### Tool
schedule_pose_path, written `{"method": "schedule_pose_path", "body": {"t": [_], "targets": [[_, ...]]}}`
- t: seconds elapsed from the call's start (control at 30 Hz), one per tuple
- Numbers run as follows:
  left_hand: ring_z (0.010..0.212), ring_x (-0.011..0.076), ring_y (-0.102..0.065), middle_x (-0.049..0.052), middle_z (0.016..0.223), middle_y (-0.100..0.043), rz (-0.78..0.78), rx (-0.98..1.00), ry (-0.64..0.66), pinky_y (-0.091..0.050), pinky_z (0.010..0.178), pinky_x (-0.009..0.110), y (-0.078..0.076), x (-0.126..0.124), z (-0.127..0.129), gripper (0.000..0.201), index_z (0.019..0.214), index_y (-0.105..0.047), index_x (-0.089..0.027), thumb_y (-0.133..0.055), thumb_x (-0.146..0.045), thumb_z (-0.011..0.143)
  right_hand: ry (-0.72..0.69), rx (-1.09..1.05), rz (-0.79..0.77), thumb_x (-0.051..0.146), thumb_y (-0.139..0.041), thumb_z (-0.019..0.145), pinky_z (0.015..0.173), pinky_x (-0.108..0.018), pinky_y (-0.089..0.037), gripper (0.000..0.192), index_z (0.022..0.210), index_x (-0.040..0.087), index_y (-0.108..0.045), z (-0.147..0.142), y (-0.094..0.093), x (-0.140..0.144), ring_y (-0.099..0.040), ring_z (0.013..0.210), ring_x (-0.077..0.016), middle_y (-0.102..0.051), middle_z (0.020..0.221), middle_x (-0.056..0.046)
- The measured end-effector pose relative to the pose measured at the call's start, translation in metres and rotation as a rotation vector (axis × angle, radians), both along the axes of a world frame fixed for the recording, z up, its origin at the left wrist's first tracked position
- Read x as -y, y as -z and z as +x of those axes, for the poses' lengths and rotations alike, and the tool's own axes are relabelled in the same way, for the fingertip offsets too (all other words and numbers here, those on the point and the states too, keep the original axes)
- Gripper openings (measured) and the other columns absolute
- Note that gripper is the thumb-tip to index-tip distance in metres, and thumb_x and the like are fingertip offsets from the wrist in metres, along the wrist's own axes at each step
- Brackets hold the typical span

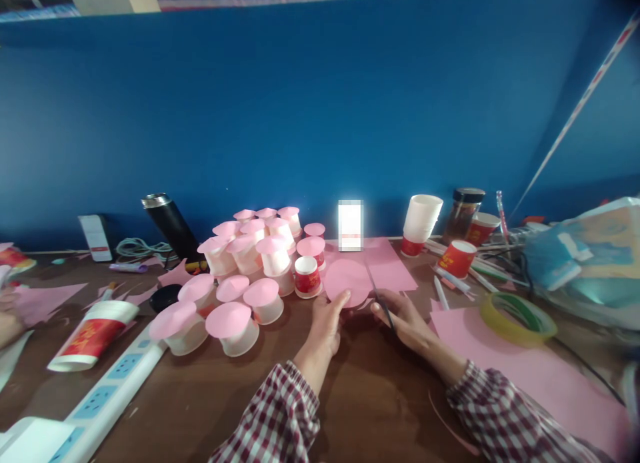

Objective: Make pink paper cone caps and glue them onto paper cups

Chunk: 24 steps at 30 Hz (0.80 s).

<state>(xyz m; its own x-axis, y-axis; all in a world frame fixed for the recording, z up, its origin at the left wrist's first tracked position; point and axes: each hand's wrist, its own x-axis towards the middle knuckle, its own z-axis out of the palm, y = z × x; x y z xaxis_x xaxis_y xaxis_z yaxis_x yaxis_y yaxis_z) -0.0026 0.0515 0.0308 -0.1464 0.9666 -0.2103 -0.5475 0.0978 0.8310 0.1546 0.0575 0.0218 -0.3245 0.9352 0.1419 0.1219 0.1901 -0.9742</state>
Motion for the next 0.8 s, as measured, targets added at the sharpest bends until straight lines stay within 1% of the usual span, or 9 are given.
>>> {"method": "schedule_pose_path", "body": {"t": [0.1, 0.2, 0.27, 0.4, 0.53, 0.7, 0.8], "targets": [[0.057, 0.0122, -0.059, 0.007, 0.075, -0.068, -0.016, -0.012, 0.014, -0.042, 0.048, 0.021, 0.001, -0.001, -0.001, 0.04, 0.086, -0.063, -0.011, -0.078, -0.031, 0.055, 0.012, -0.013, 0.003, 0.049, -0.062, 0.075, 0.057, -0.023, -0.044, 0.042, 0.1, 0.015, -0.062, 0.001, -0.006, 0.0, -0.053, 0.065, -0.0137, -0.06, 0.074, -0.003], [0.052, 0.0099, -0.055, 0.004, 0.068, -0.066, -0.023, -0.032, 0.001, -0.038, 0.046, 0.02, 0.002, -0.002, -0.003, 0.035, 0.08, -0.063, -0.012, -0.077, -0.032, 0.056, 0.032, -0.012, -0.02, 0.05, -0.065, 0.073, 0.055, -0.024, -0.043, 0.046, 0.101, 0.014, -0.064, 0.001, -0.011, 0.002, -0.053, 0.061, -0.013, -0.06, 0.071, -0.002], [0.053, 0.01, -0.055, 0.004, 0.069, -0.066, -0.021, -0.047, -0.011, -0.037, 0.046, 0.02, 0.002, -0.002, -0.004, 0.035, 0.08, -0.062, -0.012, -0.076, -0.033, 0.056, 0.038, 0.002, -0.026, 0.051, -0.064, 0.072, 0.055, -0.024, -0.043, 0.047, 0.101, 0.014, -0.064, 0.001, -0.011, 0.003, -0.052, 0.059, -0.0128, -0.06, 0.068, -0.002], [0.058, 0.0124, -0.058, 0.004, 0.072, -0.066, -0.025, -0.066, -0.033, -0.04, 0.049, 0.022, 0.003, -0.004, -0.007, 0.037, 0.083, -0.062, -0.014, -0.076, -0.034, 0.056, 0.037, 0.01, -0.037, 0.052, -0.065, 0.072, 0.053, -0.024, -0.042, 0.05, 0.103, 0.014, -0.064, 0.002, -0.01, 0.003, -0.052, 0.058, -0.0127, -0.059, 0.065, -0.002], [0.059, 0.0131, -0.059, 0.003, 0.072, -0.067, -0.007, -0.074, -0.02, -0.041, 0.049, 0.022, 0.003, -0.005, -0.008, 0.034, 0.085, -0.063, -0.014, -0.074, -0.033, 0.058, 0.042, -0.001, -0.048, 0.053, -0.065, 0.071, 0.052, -0.024, -0.042, 0.051, 0.104, 0.014, -0.064, 0.001, -0.011, 0.004, -0.052, 0.057, -0.0126, -0.059, 0.064, -0.001], [0.057, 0.0119, -0.058, 0.004, 0.07, -0.067, -0.001, -0.079, -0.017, -0.04, 0.048, 0.02, 0.002, -0.004, -0.007, 0.032, 0.084, -0.063, -0.013, -0.073, -0.032, 0.06, 0.046, 0.013, -0.05, 0.055, -0.065, 0.069, 0.055, -0.025, -0.043, 0.053, 0.101, 0.013, -0.065, -0.001, -0.016, 0.005, -0.053, 0.059, -0.0143, -0.057, 0.06, 0.0], [0.056, 0.0113, -0.057, 0.004, 0.07, -0.066, -0.001, -0.085, -0.013, -0.04, 0.047, 0.019, 0.002, -0.003, -0.006, 0.033, 0.084, -0.063, -0.013, -0.074, -0.032, 0.059, 0.041, 0.014, -0.044, 0.054, -0.064, 0.07, 0.054, -0.025, -0.043, 0.052, 0.101, 0.013, -0.064, 0.0, -0.015, 0.004, -0.052, 0.058, -0.0135, -0.057, 0.061, 0.0]]}}
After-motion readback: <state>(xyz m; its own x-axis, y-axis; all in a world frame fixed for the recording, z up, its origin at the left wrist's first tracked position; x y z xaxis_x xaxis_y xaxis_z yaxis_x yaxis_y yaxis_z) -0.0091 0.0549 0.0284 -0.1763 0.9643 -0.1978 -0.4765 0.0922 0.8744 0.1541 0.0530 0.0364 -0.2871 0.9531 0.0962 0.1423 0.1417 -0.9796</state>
